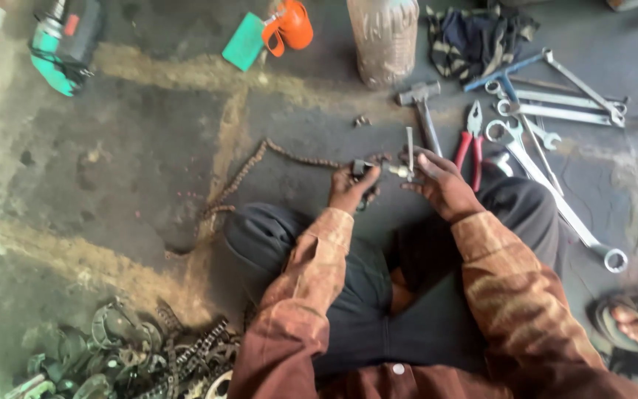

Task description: Use a chain breaker tool and hammer to repair or modify a motorcycle chain.

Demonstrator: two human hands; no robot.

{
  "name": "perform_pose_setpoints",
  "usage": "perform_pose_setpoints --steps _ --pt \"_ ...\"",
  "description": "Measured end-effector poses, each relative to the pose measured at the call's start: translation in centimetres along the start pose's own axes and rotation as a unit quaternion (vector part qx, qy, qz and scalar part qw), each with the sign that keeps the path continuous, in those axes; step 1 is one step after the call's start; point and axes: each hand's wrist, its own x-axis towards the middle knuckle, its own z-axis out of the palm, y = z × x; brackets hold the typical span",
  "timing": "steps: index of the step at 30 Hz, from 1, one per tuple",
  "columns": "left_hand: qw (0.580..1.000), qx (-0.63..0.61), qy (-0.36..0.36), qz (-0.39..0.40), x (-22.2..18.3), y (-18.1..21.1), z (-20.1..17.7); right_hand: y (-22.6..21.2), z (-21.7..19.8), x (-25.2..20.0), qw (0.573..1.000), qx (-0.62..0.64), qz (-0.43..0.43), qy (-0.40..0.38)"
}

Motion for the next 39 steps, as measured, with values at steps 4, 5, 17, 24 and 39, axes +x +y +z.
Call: perform_pose_setpoints --steps 4,5,17,24,39 --pt "0.999 -0.013 -0.038 -0.004 -0.3 1.8 0.8 0.0 -0.2 0.2 1.0 -0.018 -0.019 0.011" --pt "0.999 -0.01 -0.037 0.008 -0.2 1.5 0.7 -0.1 -0.3 0.1 0.999 -0.025 -0.029 0.001" --pt "1.0 0.008 0.0 0.011 -0.2 0.5 0.4 0.8 -1.1 -0.1 0.977 -0.163 -0.133 -0.033" --pt "0.999 0.006 0.028 0.023 0.4 0.6 0.0 -1.2 1.8 -1.0 0.92 -0.344 -0.16 -0.094" --pt "0.993 -0.09 0.056 -0.044 -1.7 4.8 2.3 2.4 -1.4 0.2 0.842 -0.522 -0.108 -0.078"
